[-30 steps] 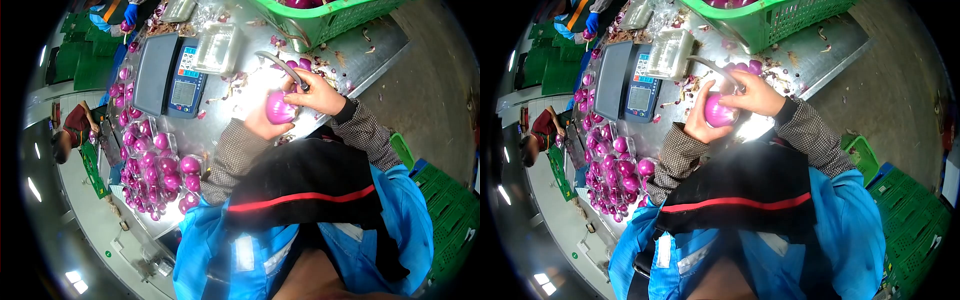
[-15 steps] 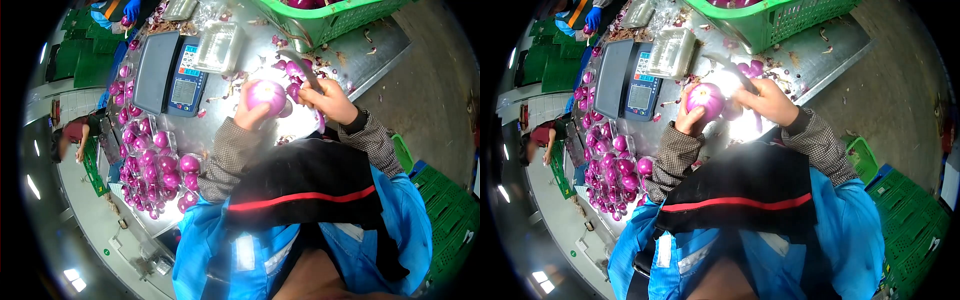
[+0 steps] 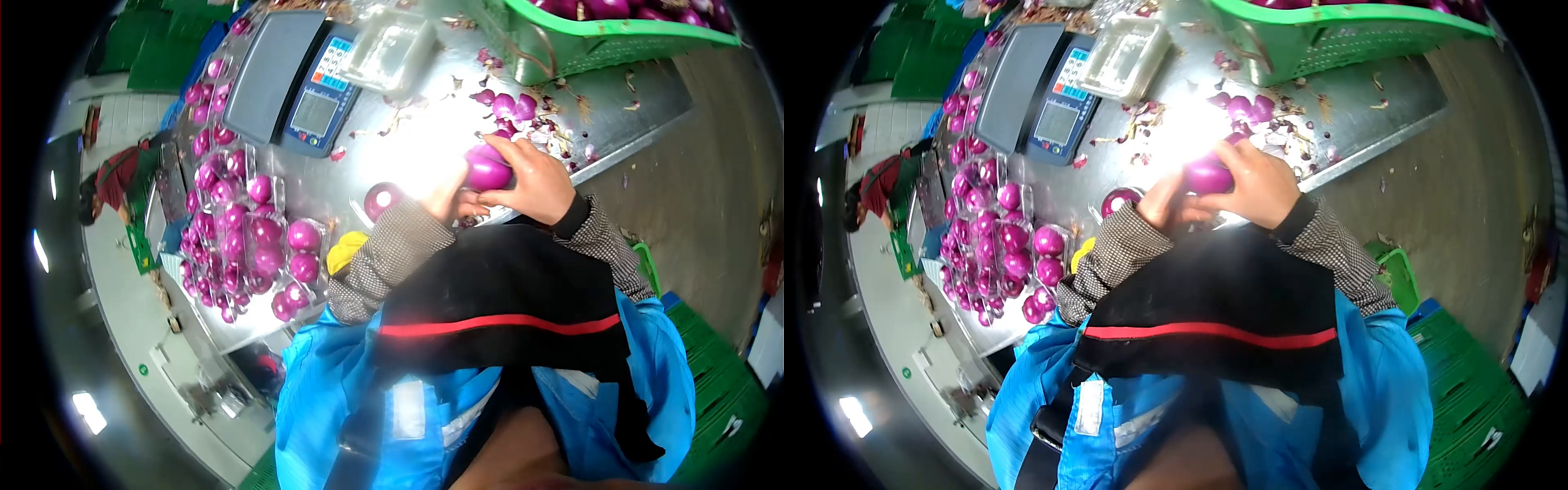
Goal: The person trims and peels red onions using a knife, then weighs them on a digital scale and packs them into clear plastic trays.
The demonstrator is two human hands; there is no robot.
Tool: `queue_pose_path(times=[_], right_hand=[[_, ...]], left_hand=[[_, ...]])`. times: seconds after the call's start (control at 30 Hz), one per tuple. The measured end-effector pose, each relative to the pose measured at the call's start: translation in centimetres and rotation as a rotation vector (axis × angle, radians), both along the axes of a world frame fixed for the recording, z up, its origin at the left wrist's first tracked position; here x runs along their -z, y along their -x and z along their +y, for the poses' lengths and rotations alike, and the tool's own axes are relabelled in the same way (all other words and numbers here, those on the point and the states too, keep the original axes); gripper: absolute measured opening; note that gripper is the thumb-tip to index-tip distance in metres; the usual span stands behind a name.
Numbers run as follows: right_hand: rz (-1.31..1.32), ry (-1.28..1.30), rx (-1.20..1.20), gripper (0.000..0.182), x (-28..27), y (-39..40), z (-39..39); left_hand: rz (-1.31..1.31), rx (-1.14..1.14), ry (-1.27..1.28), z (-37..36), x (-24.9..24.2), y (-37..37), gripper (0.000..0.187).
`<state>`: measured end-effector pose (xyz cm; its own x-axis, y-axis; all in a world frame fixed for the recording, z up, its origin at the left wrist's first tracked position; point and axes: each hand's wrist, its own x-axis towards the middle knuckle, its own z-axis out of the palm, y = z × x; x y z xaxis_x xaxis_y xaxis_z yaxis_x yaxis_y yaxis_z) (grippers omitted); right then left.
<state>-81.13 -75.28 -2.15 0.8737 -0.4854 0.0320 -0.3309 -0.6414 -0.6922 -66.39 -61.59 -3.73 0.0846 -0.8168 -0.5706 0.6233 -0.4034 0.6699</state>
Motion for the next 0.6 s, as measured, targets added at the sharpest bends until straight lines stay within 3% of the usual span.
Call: queue_pose_path(times=[0.03,0.07,0.1,0.17,0.27,0.3,0.37,0.43,0.5,0.6], right_hand=[[-0.020,-0.020,0.018,0.068,0.8,0.2,0.1],[0.037,-0.108,-0.039,0.074,0.9,0.5,-0.2],[-0.083,-0.158,-0.036,0.068,1.7,0.5,0.0],[0.067,-0.625,-0.072,0.064,2.4,1.0,-0.1],[-0.050,-0.863,-0.075,0.060,4.3,0.8,1.2],[-0.022,-0.832,-0.083,0.060,4.3,0.4,1.5],[0.025,-0.769,-0.087,0.060,4.0,-0.4,1.9],[0.013,-0.749,-0.098,0.062,3.4,-1.3,2.3],[-0.009,-0.692,-0.101,0.063,4.3,-2.2,2.6],[-0.032,-0.680,-0.074,0.065,4.0,-3.3,2.6]], left_hand=[[0.093,0.139,-0.053,0.3,1.0,-0.4,0.058],[-0.007,0.140,-0.064,1.5,1.3,0.1,0.057],[-0.104,0.141,-0.077,2.0,-0.5,0.9,0.057],[-0.171,0.097,0.006,4.2,1.3,1.2,0.056],[-0.472,0.062,0.089,7.5,2.4,-0.2,0.051],[-0.607,0.061,0.104,8.9,2.4,-1.1,0.049],[-0.760,-0.152,-0.209,11.5,2.6,-3.2,0.036],[-1.155,-0.212,0.011,13.4,3.0,-5.5,0.038],[-0.862,-0.442,-0.240,13.4,1.3,-6.1,0.039],[-0.997,-0.378,-0.190,14.3,4.0,-7.1,0.040]])
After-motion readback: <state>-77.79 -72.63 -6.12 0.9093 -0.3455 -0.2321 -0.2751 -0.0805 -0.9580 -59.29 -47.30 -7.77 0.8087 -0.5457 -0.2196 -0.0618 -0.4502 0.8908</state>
